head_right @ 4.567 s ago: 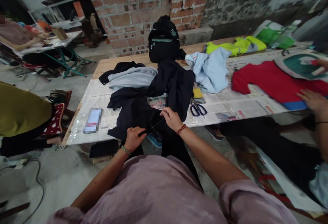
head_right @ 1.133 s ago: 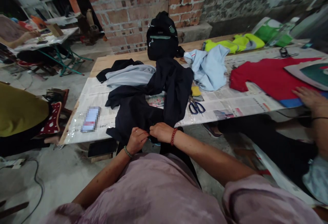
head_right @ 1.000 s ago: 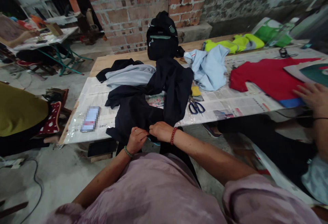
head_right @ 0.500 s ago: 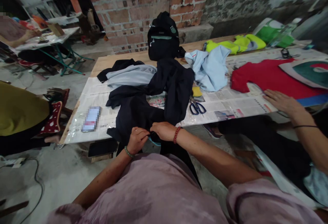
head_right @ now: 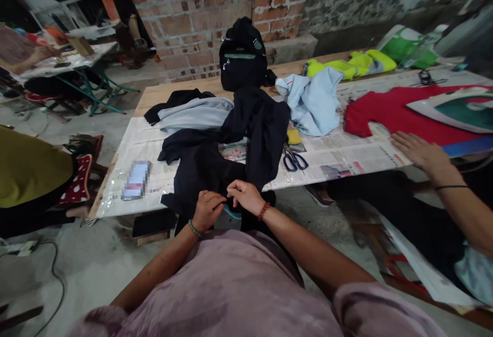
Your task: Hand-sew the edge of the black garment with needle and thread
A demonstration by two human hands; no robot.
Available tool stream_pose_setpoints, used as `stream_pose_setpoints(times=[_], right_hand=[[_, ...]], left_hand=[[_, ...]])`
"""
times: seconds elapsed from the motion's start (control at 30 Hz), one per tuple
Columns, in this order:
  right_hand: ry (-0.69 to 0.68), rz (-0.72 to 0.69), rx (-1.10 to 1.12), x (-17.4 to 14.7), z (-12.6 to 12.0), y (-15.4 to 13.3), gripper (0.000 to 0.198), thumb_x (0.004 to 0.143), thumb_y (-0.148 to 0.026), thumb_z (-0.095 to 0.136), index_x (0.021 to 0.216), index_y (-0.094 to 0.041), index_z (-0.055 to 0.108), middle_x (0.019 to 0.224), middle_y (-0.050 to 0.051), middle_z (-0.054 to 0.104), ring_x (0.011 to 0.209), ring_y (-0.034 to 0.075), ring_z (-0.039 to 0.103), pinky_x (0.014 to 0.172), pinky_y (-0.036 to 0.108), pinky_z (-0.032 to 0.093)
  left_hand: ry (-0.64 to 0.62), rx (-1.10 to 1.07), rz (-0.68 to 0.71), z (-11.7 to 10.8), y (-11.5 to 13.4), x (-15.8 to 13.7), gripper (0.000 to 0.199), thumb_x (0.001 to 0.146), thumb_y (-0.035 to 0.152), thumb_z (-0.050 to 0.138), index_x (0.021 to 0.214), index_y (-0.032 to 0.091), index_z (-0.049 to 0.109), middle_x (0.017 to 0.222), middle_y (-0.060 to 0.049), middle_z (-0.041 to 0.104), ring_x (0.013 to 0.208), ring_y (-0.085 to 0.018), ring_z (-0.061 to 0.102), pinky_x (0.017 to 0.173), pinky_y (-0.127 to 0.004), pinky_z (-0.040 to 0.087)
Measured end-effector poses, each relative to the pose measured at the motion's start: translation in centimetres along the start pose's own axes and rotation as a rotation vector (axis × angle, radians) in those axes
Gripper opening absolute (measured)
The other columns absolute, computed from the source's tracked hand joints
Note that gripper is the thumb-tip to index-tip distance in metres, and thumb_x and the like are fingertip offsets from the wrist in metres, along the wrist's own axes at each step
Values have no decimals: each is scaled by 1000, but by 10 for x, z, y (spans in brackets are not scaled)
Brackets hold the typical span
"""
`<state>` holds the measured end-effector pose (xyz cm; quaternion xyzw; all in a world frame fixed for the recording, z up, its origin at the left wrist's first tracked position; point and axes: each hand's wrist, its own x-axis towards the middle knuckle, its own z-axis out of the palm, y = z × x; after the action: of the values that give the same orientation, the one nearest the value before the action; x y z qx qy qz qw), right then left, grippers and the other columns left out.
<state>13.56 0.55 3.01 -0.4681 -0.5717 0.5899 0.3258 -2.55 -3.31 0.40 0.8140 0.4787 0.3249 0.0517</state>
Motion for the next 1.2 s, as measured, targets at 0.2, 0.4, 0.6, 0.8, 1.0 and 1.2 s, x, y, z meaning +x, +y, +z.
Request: stream_pose_setpoints(times=[0.2, 0.4, 0.6, 0.8, 1.0, 1.2], right_hand=[[92, 39, 136, -5, 3, 10, 21, 71, -37, 52, 70, -15, 52, 46, -6, 51, 39, 6, 47, 40, 17, 31], [128, 49, 264, -8, 6, 16, 26, 68, -42, 56, 69, -16, 51, 55, -4, 55, 39, 6, 46, 39, 17, 30], [192, -36, 60, -10, 6, 20, 26, 74, -42, 48, 68, -17, 52, 56, -4, 50, 43, 7, 43, 44, 20, 33], [297, -133, -133, -7, 3, 24, 25, 76, -38, 44, 65, -18, 51, 57, -3, 46, 56, 9, 42, 54, 20, 36], [352, -87, 23, -9, 13, 35, 26, 76, -40, 45, 64, -18, 48, 54, -5, 38, 52, 8, 36, 50, 19, 32], [327, -104, 81, -14, 22, 36, 29, 76, -43, 46, 65, -17, 51, 53, -4, 37, 51, 8, 33, 46, 19, 29]], left_hand=[[-23, 12, 26, -2, 0, 4, 14, 78, 17, 49, 82, 20, 63, 79, -2, 65, 76, -12, 57, 76, -33, 35], [-126, 74, 159, -15, -4, 17, 16, 80, 16, 48, 86, 20, 61, 83, -2, 65, 79, -14, 56, 77, -34, 33], [-206, 108, 242, -19, -3, 26, 17, 82, 17, 45, 84, 20, 61, 82, -2, 65, 77, -13, 56, 78, -34, 31], [-247, 127, 279, -20, 1, 33, 19, 84, 18, 41, 86, 20, 60, 83, -2, 64, 76, -13, 56, 78, -34, 30], [-248, 123, 266, -15, 3, 34, 19, 85, 18, 40, 86, 19, 59, 82, -3, 63, 78, -13, 55, 79, -33, 30], [-249, 121, 229, -14, 0, 36, 20, 85, 21, 40, 87, 19, 59, 83, -3, 63, 80, -14, 55, 81, -34, 30]])
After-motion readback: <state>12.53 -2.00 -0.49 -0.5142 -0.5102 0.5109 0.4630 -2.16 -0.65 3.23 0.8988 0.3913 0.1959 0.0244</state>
